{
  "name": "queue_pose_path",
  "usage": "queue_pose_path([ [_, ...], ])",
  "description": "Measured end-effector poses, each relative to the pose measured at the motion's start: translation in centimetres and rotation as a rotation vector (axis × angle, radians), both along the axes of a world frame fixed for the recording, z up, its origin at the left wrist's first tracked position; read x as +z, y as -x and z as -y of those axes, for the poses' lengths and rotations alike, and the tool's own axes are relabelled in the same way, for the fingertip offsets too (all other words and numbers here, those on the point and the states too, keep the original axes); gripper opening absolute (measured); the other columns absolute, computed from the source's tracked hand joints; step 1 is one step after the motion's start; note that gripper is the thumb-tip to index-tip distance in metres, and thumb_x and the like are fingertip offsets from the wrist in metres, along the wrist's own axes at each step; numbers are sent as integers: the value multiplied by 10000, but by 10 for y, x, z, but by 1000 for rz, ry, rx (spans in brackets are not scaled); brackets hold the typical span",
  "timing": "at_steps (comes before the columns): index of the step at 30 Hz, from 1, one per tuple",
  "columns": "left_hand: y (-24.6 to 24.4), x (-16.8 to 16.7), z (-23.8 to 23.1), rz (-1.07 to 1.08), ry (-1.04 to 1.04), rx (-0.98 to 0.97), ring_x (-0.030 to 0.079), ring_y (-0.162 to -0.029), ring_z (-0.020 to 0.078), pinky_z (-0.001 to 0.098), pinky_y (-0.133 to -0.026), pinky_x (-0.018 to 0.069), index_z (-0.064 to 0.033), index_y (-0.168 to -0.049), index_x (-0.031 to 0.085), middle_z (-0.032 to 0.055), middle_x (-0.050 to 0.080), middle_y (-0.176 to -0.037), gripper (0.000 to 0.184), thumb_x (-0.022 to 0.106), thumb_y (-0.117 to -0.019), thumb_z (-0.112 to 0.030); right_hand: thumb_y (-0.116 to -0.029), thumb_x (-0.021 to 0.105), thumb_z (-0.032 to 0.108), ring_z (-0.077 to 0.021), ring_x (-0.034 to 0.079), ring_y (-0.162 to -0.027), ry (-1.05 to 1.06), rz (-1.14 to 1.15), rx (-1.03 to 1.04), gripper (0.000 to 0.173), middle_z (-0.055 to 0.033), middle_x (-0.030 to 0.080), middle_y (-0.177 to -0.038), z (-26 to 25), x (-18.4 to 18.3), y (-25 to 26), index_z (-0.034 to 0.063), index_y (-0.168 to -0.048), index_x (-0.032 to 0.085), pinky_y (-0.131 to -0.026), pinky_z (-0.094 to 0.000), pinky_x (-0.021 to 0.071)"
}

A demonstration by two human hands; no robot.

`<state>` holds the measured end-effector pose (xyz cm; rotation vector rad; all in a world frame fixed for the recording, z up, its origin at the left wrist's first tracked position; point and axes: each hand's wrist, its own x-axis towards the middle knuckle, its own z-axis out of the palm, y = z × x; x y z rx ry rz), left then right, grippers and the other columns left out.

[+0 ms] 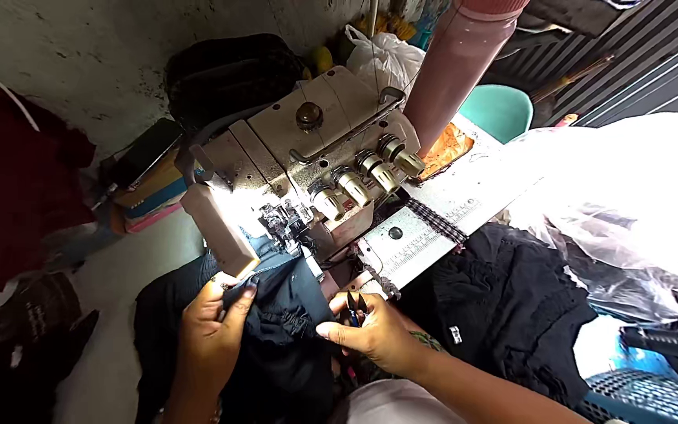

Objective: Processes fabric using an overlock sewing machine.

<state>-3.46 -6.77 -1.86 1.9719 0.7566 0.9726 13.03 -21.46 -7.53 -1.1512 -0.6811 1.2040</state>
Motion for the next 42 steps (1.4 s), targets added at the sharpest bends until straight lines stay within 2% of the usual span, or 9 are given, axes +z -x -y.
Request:
queue_pose_path([
  [3, -18, 6, 8, -55, 67, 110, 600, -989, -129, 87, -911, 491, 106, -1172, 574, -44, 673, -1044, 263, 487, -1005, -78, -850, 778, 72, 50, 559, -562, -40, 6, -6, 110, 101, 658, -748, 4, -2, 3, 89, -939, 716, -521, -128, 493],
  [5, -27, 1, 8, -145, -35, 170, 602, -969, -95, 102, -886, 491, 102, -1155, 585, 5, 669, -1021, 439, 654, -946, -277, -849, 783, 70, 52, 550, -554, -36, -6, -8, 125, 109, 649, -733, 5, -1, 4, 95, -950, 714, -512, -129, 483],
  [6, -29, -4, 7, -198, -174, 216, 628, -966, -11, 159, -892, 498, 103, -1103, 623, 74, 691, -1003, 552, 730, -881, -391, -850, 785, 62, 49, 560, -553, -39, -16, -9, 128, 107, 658, -736, 5, 0, 4, 94, -953, 715, -510, -132, 491],
  [8, -30, -12, 7, -226, -527, 272, 663, -829, 206, 304, -785, 506, 69, -896, 657, 186, 689, -836, 448, 728, -870, -373, -849, 787, 56, 49, 566, -549, -51, -13, -27, 134, 110, 667, -742, 6, 2, 3, 104, -950, 713, -506, -135, 497],
  [12, -10, -21, 37, -179, -749, 81, 569, -969, 140, 208, -913, 448, -164, -1030, 632, 22, 569, -952, 146, 633, -968, -296, -860, 788, 64, 48, 589, -569, -104, 11, -64, 124, 111, 676, -724, 13, -1, 2, 124, -928, 703, -533, -139, 510],
  [23, 3, -53, 69, -180, -697, -1, 560, -898, 132, 266, -920, 395, -166, -1076, 727, -10, 624, -844, 187, 569, -1040, -259, -908, 717, 83, 81, 575, -650, -154, 150, -65, 58, 72, 694, -868, 23, -7, -5, 58, -954, 741, -582, -99, 497],
  [28, -2, -54, 75, -148, -513, 25, 573, -976, 74, 232, -953, 406, -193, -1053, 695, -37, 630, -936, 287, 462, -1087, -357, -913, 701, 104, 84, 578, -726, -204, 256, -68, 96, 41, 702, -887, 22, -11, -7, 29, -947, 748, -645, -89, 483],
  [37, -1, -61, 81, -195, -659, 48, 536, -916, 119, 281, -949, 362, -209, -1085, 733, -22, 599, -866, 183, 559, -1040, -241, -906, 663, 72, 79, 576, -701, -205, 277, -67, 100, 28, 701, -880, 23, -14, -7, 15, -938, 738, -622, -90, 481],
  [42, -2, -59, 84, -289, -780, 82, 531, -937, 144, 310, -939, 330, -208, -1045, 734, -19, 622, -882, 172, 566, -1026, -241, -980, 663, 243, 71, 565, -669, -192, 321, -50, 223, 52, 671, -817, 18, -13, -10, 46, -897, 728, -591, -105, 470],
])
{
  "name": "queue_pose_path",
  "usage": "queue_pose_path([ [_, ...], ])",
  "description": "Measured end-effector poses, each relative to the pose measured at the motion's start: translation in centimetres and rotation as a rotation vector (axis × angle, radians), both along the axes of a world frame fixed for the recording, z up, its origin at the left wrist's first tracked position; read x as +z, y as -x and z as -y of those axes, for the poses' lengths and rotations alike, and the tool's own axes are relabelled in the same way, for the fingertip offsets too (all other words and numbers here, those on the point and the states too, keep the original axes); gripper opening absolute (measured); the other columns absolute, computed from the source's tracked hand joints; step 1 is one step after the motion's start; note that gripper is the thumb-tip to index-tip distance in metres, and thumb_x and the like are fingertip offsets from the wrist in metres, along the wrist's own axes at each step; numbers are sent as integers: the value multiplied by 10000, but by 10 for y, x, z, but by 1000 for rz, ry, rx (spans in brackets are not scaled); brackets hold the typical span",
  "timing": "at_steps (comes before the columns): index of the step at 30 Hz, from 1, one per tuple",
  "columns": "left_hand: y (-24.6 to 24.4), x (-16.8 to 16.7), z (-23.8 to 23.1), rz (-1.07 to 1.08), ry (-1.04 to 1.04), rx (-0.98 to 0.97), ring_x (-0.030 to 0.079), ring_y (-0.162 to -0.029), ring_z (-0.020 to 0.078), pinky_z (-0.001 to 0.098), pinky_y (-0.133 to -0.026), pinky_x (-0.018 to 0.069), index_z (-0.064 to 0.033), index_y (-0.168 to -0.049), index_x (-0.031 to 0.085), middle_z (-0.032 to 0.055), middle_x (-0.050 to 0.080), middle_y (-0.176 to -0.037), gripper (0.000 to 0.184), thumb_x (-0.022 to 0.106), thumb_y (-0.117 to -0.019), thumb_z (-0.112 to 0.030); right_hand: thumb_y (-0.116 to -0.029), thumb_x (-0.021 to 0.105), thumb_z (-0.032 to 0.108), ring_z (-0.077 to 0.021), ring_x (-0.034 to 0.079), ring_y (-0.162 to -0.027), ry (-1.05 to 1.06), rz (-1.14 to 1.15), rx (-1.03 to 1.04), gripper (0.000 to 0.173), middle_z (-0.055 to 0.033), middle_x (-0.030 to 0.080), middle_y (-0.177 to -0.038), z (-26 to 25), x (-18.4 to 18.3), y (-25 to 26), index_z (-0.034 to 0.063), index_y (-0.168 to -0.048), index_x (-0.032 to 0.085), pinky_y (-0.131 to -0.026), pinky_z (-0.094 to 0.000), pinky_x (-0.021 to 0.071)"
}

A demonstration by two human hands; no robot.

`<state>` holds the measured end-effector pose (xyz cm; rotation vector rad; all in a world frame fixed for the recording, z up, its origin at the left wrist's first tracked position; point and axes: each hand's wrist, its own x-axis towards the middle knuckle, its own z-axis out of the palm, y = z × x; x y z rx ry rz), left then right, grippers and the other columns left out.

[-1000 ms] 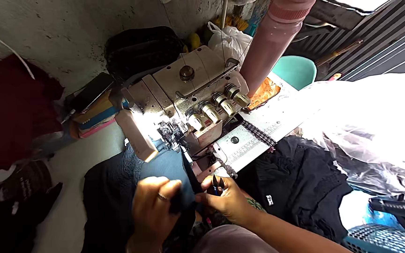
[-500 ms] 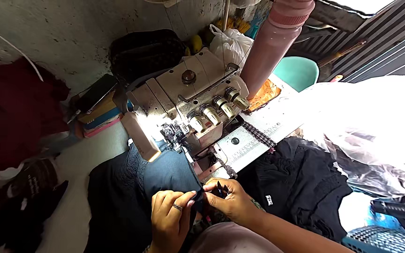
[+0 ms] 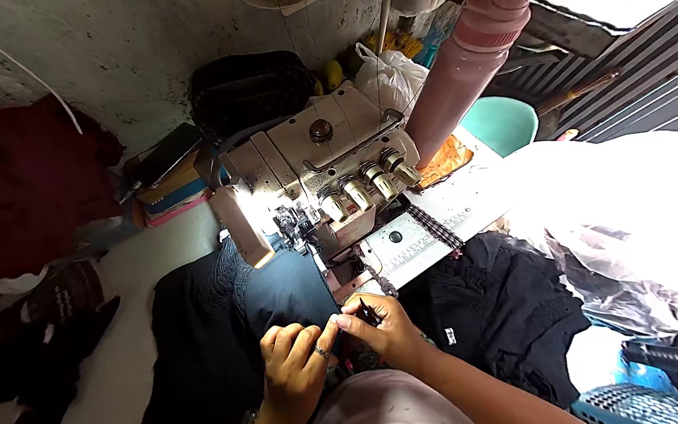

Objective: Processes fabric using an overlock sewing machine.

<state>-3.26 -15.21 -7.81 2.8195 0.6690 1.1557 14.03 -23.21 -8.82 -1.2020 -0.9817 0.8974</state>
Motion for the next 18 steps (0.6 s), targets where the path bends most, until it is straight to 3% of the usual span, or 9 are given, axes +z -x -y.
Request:
queue_pose_path([
  [3, -1, -6, 22, 23, 216, -81, 564, -920, 116, 250, -904, 410, -208, -980, 704, -21, 617, -890, 182, 595, -1020, -349, -946, 689, 183, 72, 586, -709, -4, 62, -35, 172, 40, 685, -797, -3, -1, -1, 42, -856, 732, -645, -99, 479],
  [5, -5, -18, 47, 107, 776, -215, 640, -891, 42, 184, -833, 506, -84, -957, 701, -10, 692, -890, 353, 591, -1007, -415, -931, 702, 182, 78, 567, -686, 0, 69, -38, 156, 50, 680, -791, -3, 1, -2, 51, -851, 727, -623, -96, 464],
  [6, -8, -24, 55, 218, 1176, -273, 670, -910, 31, 194, -828, 540, -1, -1053, 684, 14, 720, -957, 483, 591, -990, -471, -924, 714, 185, 80, 565, -680, 5, 62, -36, 149, 58, 677, -787, -4, 2, -2, 59, -846, 725, -617, -96, 465],
  [8, -16, -27, 49, 594, 1848, -354, 712, -965, 96, 288, -859, 581, -128, -1200, 685, -1, 748, -1074, 597, 633, -888, -635, -909, 739, 183, 82, 567, -670, 21, 38, -29, 137, 72, 670, -767, -4, 3, -3, 70, -832, 719, -610, -97, 466],
  [9, -21, -19, 42, 772, 1975, -319, 724, -983, 126, 325, -892, 584, -161, -1180, 721, 11, 761, -1078, 581, 679, -850, -638, -899, 748, 176, 88, 562, -659, 26, 25, -30, 127, 82, 667, -760, -4, 4, -3, 76, -828, 713, -601, -93, 463],
  [10, -27, -8, 37, 933, 1947, -220, 737, -975, 148, 345, -904, 596, -141, -1131, 735, 35, 769, -1051, 456, 737, -872, -517, -887, 749, 164, 94, 530, -635, 31, 10, -37, 115, 94, 655, -750, -3, 5, -3, 82, -820, 705, -580, -90, 434],
  [12, -37, 4, 31, 955, 1474, -30, 741, -920, 79, 274, -864, 613, -78, -1055, 712, 6, 776, -972, 168, 732, -923, -180, -884, 745, 146, 103, 500, -606, 21, -14, -51, 96, 105, 645, -739, 0, 7, -3, 87, -823, 701, -554, -83, 410],
  [15, -38, 5, 23, 516, 674, 101, 669, -977, -80, 135, -917, 538, -24, -985, 726, -51, 745, -962, 161, 738, -921, -171, -896, 729, 138, 99, 504, -612, -14, -13, -79, 85, 101, 644, -744, 1, 8, -6, 90, -832, 702, -561, -78, 414],
  [18, -39, 12, 17, 300, 529, 153, 674, -957, -59, 115, -918, 509, 31, -950, 738, 48, 749, -927, 220, 681, -946, -181, -902, 722, 134, 93, 512, -616, -25, -2, -93, 85, 96, 644, -745, -3, 7, -8, 86, -835, 701, -563, -84, 422],
])
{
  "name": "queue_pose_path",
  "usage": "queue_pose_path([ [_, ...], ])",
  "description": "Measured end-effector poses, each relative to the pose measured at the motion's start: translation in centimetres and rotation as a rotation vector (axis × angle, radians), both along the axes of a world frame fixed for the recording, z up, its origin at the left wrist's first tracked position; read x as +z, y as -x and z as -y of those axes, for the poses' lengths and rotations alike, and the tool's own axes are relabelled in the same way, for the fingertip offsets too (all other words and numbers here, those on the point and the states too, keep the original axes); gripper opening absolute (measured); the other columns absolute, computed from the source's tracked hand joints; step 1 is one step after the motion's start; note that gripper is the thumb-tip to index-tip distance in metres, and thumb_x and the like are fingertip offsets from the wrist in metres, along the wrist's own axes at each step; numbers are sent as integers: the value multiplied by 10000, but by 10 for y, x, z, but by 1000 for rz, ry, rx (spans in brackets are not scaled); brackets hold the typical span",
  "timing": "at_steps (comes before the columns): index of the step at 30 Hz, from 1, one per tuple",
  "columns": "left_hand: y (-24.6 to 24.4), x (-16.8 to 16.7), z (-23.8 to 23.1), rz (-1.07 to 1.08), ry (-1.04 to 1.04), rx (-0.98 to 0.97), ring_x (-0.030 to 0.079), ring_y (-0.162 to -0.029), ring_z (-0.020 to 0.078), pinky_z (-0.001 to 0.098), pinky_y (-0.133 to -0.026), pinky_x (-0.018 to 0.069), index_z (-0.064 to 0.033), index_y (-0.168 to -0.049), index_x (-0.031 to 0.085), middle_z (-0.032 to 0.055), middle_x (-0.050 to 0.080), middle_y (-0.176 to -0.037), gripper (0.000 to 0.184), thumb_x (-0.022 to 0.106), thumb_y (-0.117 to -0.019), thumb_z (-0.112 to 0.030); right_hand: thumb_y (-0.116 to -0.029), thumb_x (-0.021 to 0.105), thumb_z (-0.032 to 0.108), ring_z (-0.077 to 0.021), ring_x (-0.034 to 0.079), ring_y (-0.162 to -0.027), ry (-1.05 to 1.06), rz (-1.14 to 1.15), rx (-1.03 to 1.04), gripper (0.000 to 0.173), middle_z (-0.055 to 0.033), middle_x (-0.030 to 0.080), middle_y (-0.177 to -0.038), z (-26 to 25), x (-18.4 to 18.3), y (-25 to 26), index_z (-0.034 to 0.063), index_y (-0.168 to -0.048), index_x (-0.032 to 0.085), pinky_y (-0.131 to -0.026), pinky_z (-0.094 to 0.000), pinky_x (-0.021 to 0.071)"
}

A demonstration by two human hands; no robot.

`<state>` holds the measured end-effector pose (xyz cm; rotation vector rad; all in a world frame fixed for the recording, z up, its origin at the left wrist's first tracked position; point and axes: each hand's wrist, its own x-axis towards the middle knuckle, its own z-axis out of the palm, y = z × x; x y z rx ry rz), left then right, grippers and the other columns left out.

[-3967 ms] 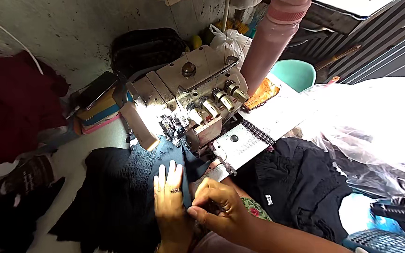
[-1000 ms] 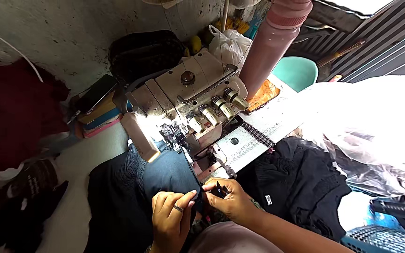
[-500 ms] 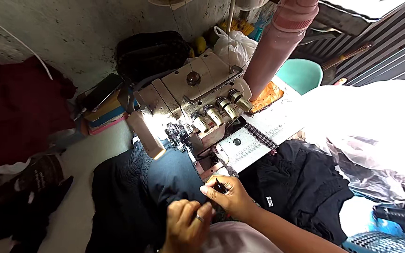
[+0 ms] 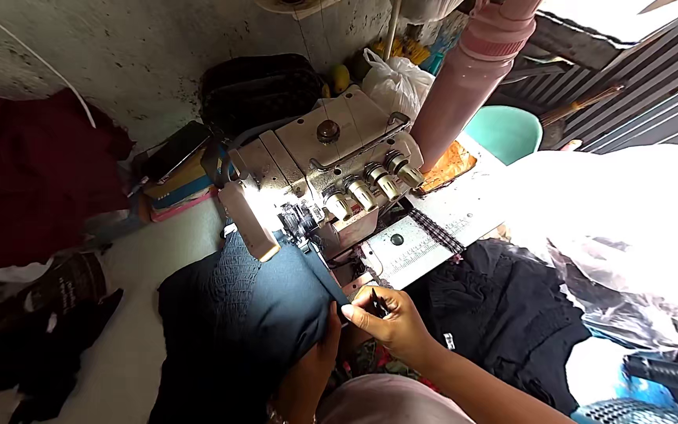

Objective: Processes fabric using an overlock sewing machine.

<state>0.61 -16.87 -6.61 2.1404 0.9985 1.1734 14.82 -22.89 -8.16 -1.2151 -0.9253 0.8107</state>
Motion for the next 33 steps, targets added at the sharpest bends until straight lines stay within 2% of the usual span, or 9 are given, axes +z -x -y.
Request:
queue_pose_path([
  [4, -6, 12, -16, -156, 50, 67, 699, -935, 14, 150, -900, 513, 56, -970, 737, 117, 748, -921, 270, 639, -965, -196, -907, 703, 131, 87, 522, -617, -2, 32, -10, 105, 100, 636, -728, -25, 0, -2, 79, -816, 690, -565, -103, 428],
  [7, -11, 29, -26, -223, 229, 86, 712, -989, 93, 228, -927, 525, 89, -1095, 717, 168, 750, -1013, 307, 614, -990, -181, -896, 694, 125, 68, 540, -591, 45, -2, -3, 118, 107, 624, -690, -46, 5, -4, 96, -783, 677, -558, -127, 455],
  [9, -12, 31, -36, -292, 177, 79, 725, -1033, 193, 305, -955, 534, 99, -1130, 709, 209, 746, -1055, 330, 591, -1004, -182, -880, 698, 122, 56, 547, -557, 80, -32, -5, 175, 119, 590, -633, -58, 9, -7, 137, -723, 622, -539, -140, 463],
  [12, -14, 30, -48, -402, 28, 83, 738, -994, 268, 356, -922, 553, 87, -1098, 724, 223, 747, -1012, 331, 544, -1032, -183, -839, 715, 104, 62, 420, -512, 100, -76, -33, 318, 147, 461, -579, -72, 11, -6, 201, -637, 489, -497, -136, 342],
  [18, -19, 41, -68, -702, -4, 47, 732, -976, 417, 508, -871, 561, 139, -1209, 672, 302, 725, -1026, 368, 424, -1063, -92, -836, 724, 86, 69, 387, -528, 109, 0, -116, 347, 140, 426, -589, -87, 14, -5, 185, -634, 458, -516, -121, 323],
  [21, -27, 58, -89, -914, 217, 12, 658, -1147, 460, 562, -986, 488, 138, -1315, 586, 341, 662, -1194, 388, 371, -1085, -88, -833, 697, 106, 77, 387, -539, 32, 81, -190, 300, 137, 429, -603, -78, 2, 2, 166, -639, 476, -519, -116, 313],
  [25, -34, 72, -107, -937, 481, 65, 565, -1310, 399, 533, -1103, 400, 77, -1359, 575, 300, 605, -1344, 433, 318, -1127, -183, -949, 697, 344, -24, 478, -587, -34, 313, -198, 424, 18, 513, -631, -46, -46, 9, 59, -671, 551, -558, -196, 399],
  [28, -31, 73, -104, -900, 531, 150, 583, -1285, 397, 523, -1082, 420, 69, -1384, 556, 297, 614, -1328, 455, 300, -1136, -213, -982, 651, 418, -113, 532, -572, -20, 570, -162, 496, -59, 552, -624, -22, -66, 8, 29, -679, 599, -537, -250, 447],
  [33, -7, 55, -92, -661, 447, 267, 654, -1141, 445, 566, -996, 470, 154, -1207, 628, 343, 671, -1142, 470, 339, -1123, -207, -927, 631, 611, -89, 500, -576, 165, 582, 3, 546, -9, 559, -676, -14, -18, -2, 67, -894, 652, -528, -267, 422],
])
